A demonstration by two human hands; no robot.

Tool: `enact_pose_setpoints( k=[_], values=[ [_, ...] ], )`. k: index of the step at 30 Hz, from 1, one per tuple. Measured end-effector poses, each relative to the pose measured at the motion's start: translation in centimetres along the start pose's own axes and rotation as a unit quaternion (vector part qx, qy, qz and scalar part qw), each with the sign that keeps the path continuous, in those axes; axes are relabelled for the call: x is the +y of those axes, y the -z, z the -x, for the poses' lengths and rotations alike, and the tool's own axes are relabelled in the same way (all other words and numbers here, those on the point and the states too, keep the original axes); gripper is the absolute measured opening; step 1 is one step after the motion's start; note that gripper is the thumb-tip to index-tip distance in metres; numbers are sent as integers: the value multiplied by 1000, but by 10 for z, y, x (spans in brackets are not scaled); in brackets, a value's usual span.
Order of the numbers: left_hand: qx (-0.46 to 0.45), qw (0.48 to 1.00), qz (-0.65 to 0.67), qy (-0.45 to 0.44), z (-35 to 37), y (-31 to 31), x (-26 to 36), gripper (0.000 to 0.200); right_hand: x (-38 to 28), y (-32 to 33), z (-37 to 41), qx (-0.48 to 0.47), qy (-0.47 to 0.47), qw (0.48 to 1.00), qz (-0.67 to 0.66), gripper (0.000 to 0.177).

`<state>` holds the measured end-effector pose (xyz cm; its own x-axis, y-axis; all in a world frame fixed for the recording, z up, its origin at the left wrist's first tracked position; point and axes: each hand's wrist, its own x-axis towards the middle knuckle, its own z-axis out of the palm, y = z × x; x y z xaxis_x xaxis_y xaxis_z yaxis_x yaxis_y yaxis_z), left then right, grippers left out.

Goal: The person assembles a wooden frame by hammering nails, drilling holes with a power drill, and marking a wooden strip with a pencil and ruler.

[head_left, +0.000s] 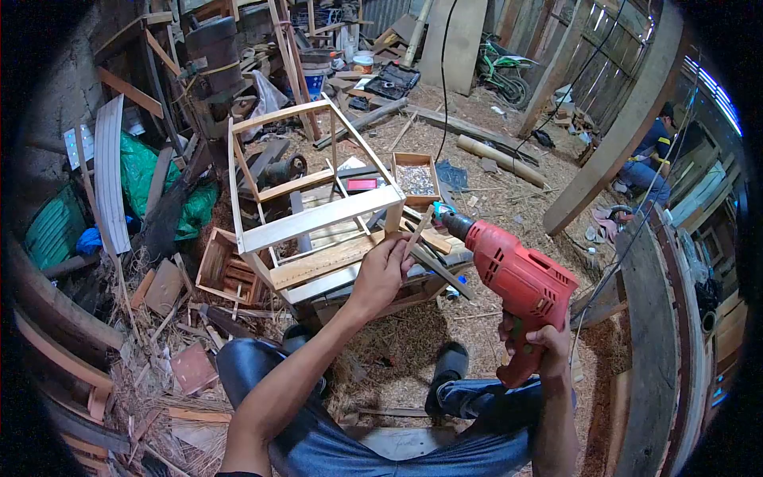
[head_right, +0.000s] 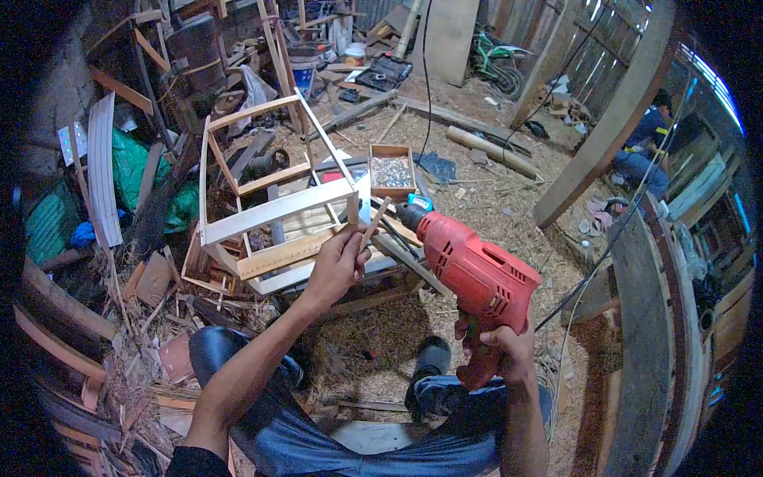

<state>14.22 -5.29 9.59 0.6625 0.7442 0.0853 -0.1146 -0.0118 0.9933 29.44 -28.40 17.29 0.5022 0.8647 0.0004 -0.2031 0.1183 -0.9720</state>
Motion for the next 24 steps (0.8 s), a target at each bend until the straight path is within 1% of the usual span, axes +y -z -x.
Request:
enact_pose_setpoints(
  k=[1, 5, 11, 13, 16, 18, 24],
  values=[
    [0, 1000, 0, 0, 0, 0, 1, 27, -3, -4, 1, 23, 6, 999, 28, 67],
    [-6, 1000, 14, 2, 0, 0, 4, 27, -2, -3, 0, 12, -2, 1000, 19, 67],
    [-13, 999, 41, 15, 1, -1, 7, 27, -3, -3, 2, 29, 1, 999, 20, 67],
    [-15, 999, 44, 23, 2, -2, 9, 27, 2, 6, 2, 7, -2, 999, -51, 69],
    [-3, 1000, 23, 12, 1, -2, 6, 27, 6, 11, 0, -20, 10, 999, -46, 71],
    [5, 1000, -16, -14, 1, -2, 6, 28, 5, 9, 0, -19, 10, 999, -38, 71],
    [12, 999, -48, -22, 2, -2, 8, 29, 4, 9, -1, -17, 2, 1000, -6, 72]
  ],
)
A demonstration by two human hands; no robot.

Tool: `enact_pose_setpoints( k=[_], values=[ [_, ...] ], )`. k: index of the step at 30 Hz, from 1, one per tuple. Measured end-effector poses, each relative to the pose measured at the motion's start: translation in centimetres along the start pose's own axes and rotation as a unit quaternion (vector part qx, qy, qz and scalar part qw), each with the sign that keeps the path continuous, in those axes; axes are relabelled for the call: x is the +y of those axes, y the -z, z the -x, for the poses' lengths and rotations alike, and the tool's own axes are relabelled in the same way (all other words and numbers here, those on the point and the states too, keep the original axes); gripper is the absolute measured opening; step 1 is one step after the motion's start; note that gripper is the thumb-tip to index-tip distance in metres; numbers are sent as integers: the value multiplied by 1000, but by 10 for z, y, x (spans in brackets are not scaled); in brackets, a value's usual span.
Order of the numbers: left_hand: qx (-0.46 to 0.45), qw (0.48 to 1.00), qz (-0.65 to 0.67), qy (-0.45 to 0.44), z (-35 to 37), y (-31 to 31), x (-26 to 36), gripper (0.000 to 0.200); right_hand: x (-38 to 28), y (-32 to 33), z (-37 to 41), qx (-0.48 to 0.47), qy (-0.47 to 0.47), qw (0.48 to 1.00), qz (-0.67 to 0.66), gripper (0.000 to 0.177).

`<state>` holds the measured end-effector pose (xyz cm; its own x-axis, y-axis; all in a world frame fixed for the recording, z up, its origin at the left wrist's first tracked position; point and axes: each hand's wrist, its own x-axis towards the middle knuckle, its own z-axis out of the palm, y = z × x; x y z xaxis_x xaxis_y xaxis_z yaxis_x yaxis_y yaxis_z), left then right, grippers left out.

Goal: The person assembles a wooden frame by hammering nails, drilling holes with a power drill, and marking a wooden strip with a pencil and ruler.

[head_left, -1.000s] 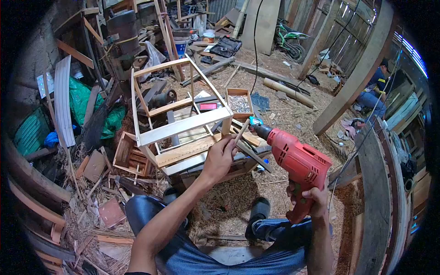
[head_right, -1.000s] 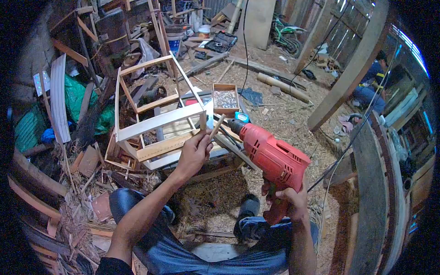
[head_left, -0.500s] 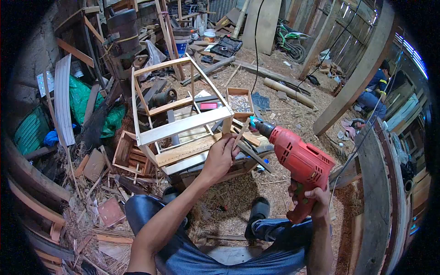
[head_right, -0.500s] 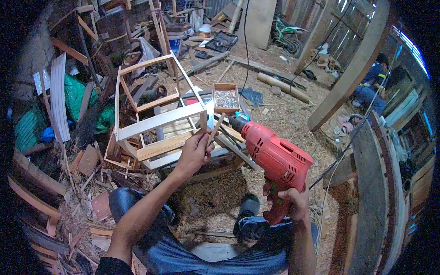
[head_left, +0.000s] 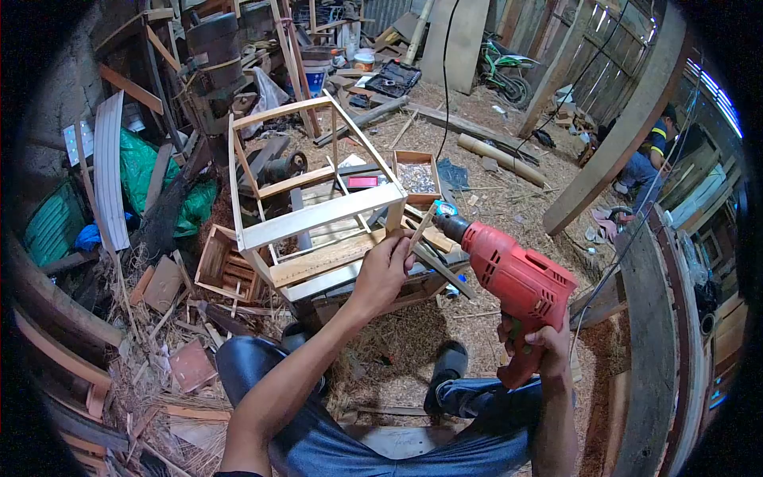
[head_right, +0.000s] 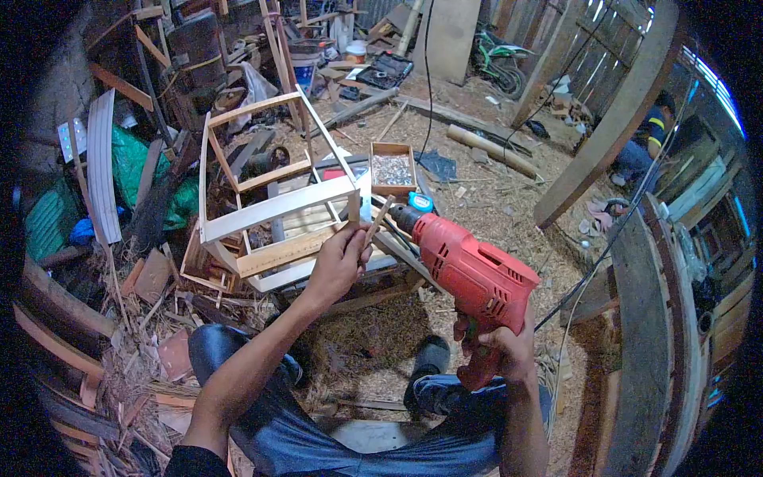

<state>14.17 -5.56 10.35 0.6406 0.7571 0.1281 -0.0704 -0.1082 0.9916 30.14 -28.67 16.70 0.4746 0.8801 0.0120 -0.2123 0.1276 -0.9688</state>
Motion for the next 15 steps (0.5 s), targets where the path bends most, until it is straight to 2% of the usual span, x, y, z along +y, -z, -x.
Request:
enact_pose_setpoints(
  k=[13, 15],
  values=[
    [9, 1000, -11, -16, -2, 1, -3, 28, -2, -2, 0, -1, 0, 1000, 7, 71],
    [30, 999, -43, -14, -1, 2, -2, 30, -2, -2, 0, -2, 4, 1000, 0, 71]
  ],
)
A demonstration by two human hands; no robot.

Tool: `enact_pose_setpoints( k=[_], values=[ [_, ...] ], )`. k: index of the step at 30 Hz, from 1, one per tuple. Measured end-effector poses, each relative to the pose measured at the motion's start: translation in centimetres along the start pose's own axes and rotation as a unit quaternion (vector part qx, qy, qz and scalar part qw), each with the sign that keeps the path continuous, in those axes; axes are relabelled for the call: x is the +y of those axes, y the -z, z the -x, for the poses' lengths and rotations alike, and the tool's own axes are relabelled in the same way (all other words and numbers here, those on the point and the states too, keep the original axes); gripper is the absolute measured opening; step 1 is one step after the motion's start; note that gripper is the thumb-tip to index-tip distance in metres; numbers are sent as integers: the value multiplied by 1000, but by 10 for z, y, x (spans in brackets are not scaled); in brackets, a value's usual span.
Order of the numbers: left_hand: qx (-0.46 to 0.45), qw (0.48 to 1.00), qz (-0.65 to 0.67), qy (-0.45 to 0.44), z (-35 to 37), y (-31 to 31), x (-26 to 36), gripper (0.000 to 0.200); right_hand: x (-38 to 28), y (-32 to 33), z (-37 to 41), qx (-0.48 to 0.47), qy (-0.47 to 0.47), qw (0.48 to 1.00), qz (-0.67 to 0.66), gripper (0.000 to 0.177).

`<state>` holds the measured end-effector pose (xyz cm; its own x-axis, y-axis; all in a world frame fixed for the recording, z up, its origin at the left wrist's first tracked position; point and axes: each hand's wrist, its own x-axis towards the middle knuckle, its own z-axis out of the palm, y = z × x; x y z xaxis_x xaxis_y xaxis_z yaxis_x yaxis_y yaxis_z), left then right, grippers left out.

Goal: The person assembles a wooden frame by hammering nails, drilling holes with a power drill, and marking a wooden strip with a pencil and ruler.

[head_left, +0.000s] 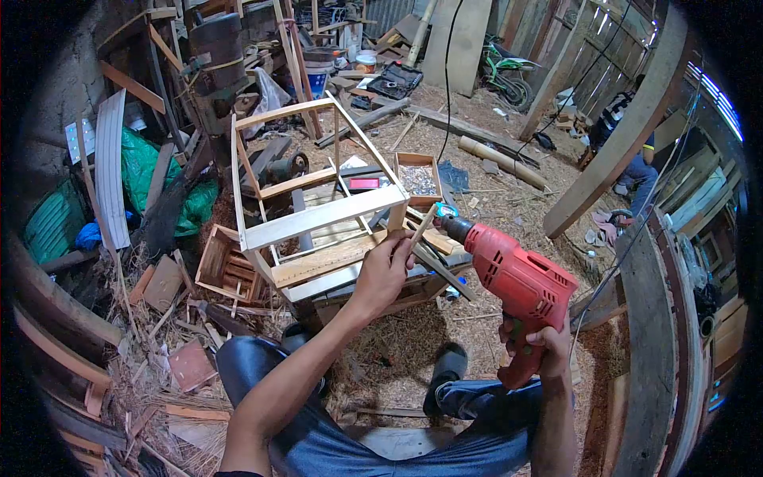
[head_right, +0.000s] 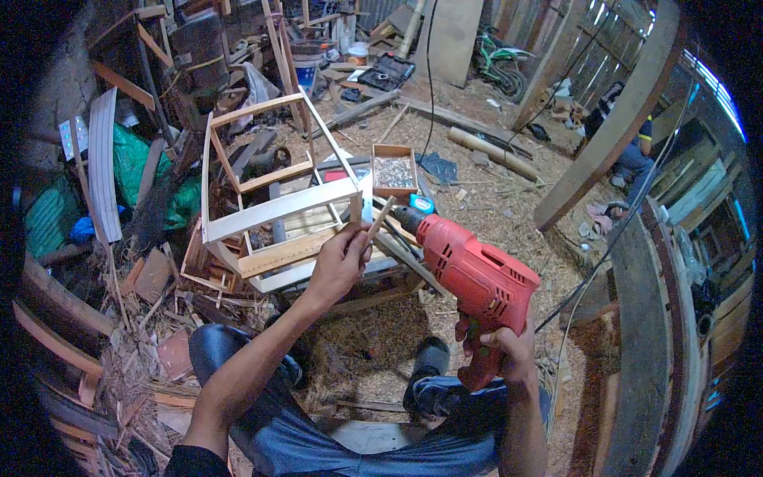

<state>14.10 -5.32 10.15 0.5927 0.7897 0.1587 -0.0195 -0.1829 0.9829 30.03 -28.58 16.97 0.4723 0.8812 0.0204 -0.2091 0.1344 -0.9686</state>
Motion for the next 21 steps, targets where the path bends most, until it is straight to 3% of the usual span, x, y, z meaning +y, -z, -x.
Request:
enact_pose_setpoints(
  k=[6, 11, 16, 19, 21],
  values=[
    [65, 994, -78, -53, 2, -1, -1, 36, 2, 4, 0, 15, -2, 1000, -1, 71],
    [57, 993, -95, -42, 3, 1, 6, 36, 3, 3, 1, 39, -4, 999, 1, 70],
    [48, 992, -112, -36, 4, 2, 10, 37, 1, 0, -4, -15, 14, 1000, -6, 69],
    [58, 992, -93, -62, 4, 1, 10, 36, 3, 3, -4, -7, 7, 1000, 0, 70],
    [48, 994, -95, -32, 5, 2, 14, 34, 3, 2, -4, -6, 7, 1000, 3, 70]
  ],
)
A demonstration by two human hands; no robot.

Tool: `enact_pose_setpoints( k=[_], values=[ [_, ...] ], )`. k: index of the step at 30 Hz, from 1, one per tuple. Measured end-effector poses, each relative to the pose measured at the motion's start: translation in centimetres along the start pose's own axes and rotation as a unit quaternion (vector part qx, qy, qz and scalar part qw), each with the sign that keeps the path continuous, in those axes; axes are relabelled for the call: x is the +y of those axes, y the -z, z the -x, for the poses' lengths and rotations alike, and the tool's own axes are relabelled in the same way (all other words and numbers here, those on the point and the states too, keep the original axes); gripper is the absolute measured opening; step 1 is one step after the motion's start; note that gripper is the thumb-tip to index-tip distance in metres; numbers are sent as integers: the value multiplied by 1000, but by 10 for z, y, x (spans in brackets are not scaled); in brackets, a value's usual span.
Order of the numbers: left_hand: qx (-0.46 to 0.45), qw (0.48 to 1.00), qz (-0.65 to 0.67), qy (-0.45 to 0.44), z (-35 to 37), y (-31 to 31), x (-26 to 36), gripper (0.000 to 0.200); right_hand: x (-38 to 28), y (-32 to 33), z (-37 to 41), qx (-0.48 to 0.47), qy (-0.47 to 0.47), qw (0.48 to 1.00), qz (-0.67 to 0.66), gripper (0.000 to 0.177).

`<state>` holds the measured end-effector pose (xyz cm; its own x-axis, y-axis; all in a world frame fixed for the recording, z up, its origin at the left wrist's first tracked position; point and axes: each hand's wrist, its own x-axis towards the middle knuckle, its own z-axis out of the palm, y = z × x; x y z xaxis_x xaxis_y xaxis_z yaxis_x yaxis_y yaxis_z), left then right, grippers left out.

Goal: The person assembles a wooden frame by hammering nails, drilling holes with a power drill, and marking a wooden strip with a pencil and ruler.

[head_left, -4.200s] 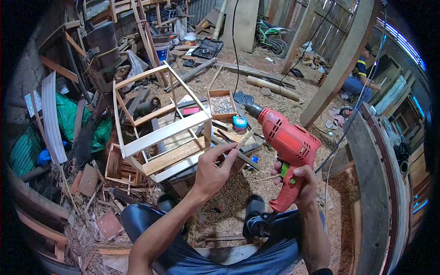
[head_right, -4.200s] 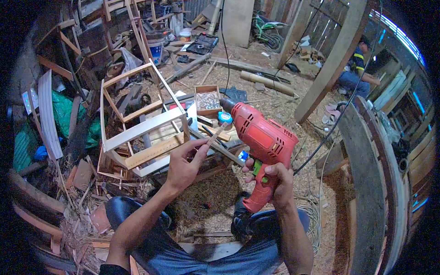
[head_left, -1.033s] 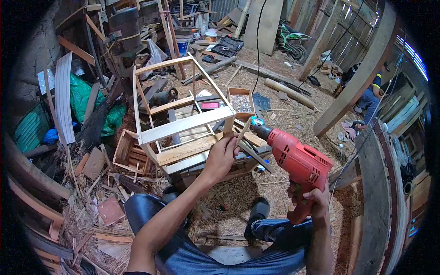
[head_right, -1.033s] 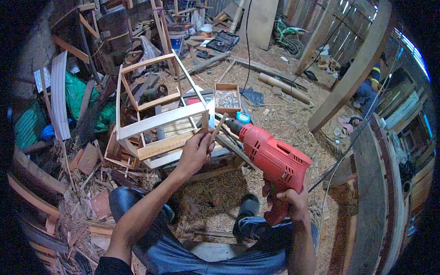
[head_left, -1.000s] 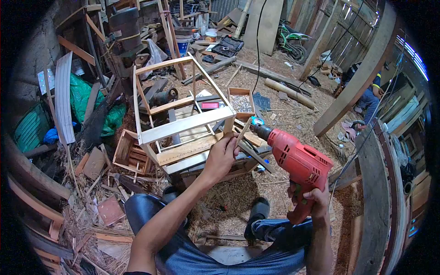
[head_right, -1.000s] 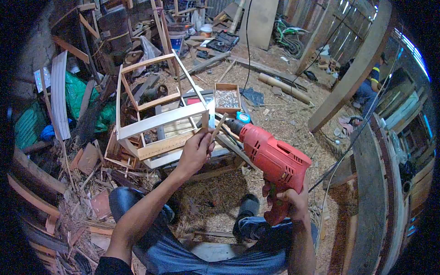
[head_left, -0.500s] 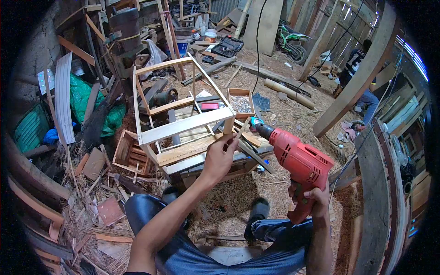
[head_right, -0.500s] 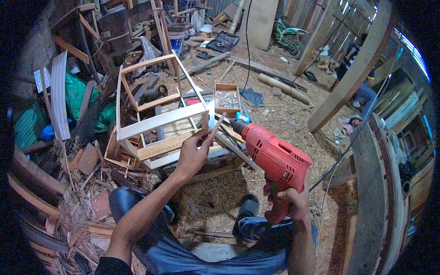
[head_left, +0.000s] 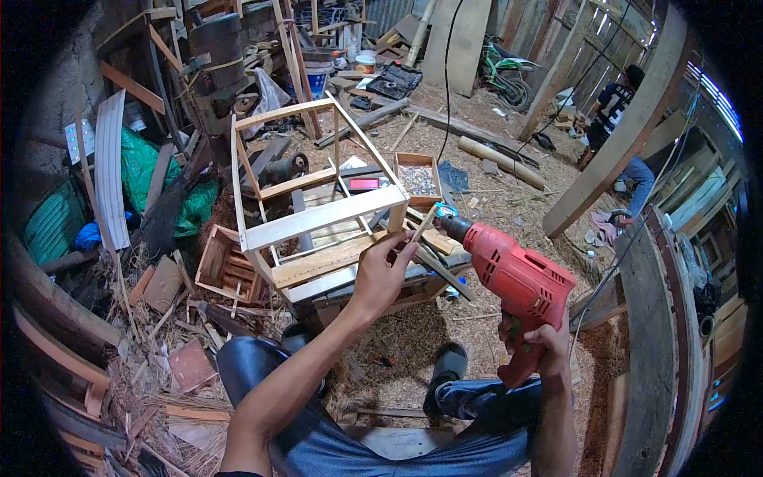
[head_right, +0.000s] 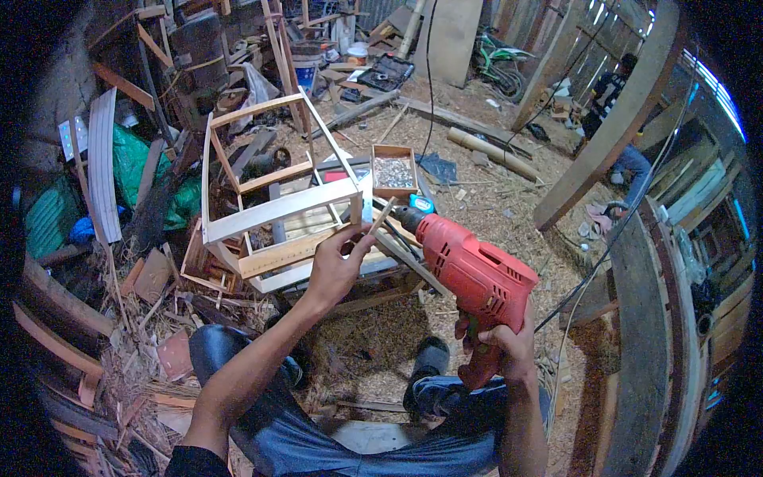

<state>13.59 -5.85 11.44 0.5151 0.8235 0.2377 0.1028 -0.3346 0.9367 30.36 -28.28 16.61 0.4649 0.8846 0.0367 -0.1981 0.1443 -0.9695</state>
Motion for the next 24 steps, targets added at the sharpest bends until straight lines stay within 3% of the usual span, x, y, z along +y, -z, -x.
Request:
enact_pose_setpoints(
  k=[7, 10, 17, 19, 20, 21, 24],
  values=[
    [27, 996, 66, -45, -3, -6, -2, 31, 1, -2, 0, 7, -4, 1000, 6, 70],
    [-1, 995, 98, 31, -4, -5, -9, 29, -2, -2, -2, -1, -24, 1000, 8, 68],
    [-33, 998, -34, -31, -1, -4, -19, 30, -2, -14, -20, 27, 33, 994, 102, 69],
    [-43, 995, -61, -69, 2, -2, -18, 30, 5, -8, -27, 41, 48, 952, 300, 69],
    [-72, 994, -56, -59, 5, -3, -18, 30, 6, -6, -31, 30, 162, 892, 421, 77],
    [-101, 992, -51, -47, 7, -3, -18, 29, 3, -3, -33, 37, 163, 893, 419, 77],
    [-124, 989, -68, -42, 9, -4, -21, 28, -6, 10, -38, -37, 193, 777, 598, 80]
  ],
)
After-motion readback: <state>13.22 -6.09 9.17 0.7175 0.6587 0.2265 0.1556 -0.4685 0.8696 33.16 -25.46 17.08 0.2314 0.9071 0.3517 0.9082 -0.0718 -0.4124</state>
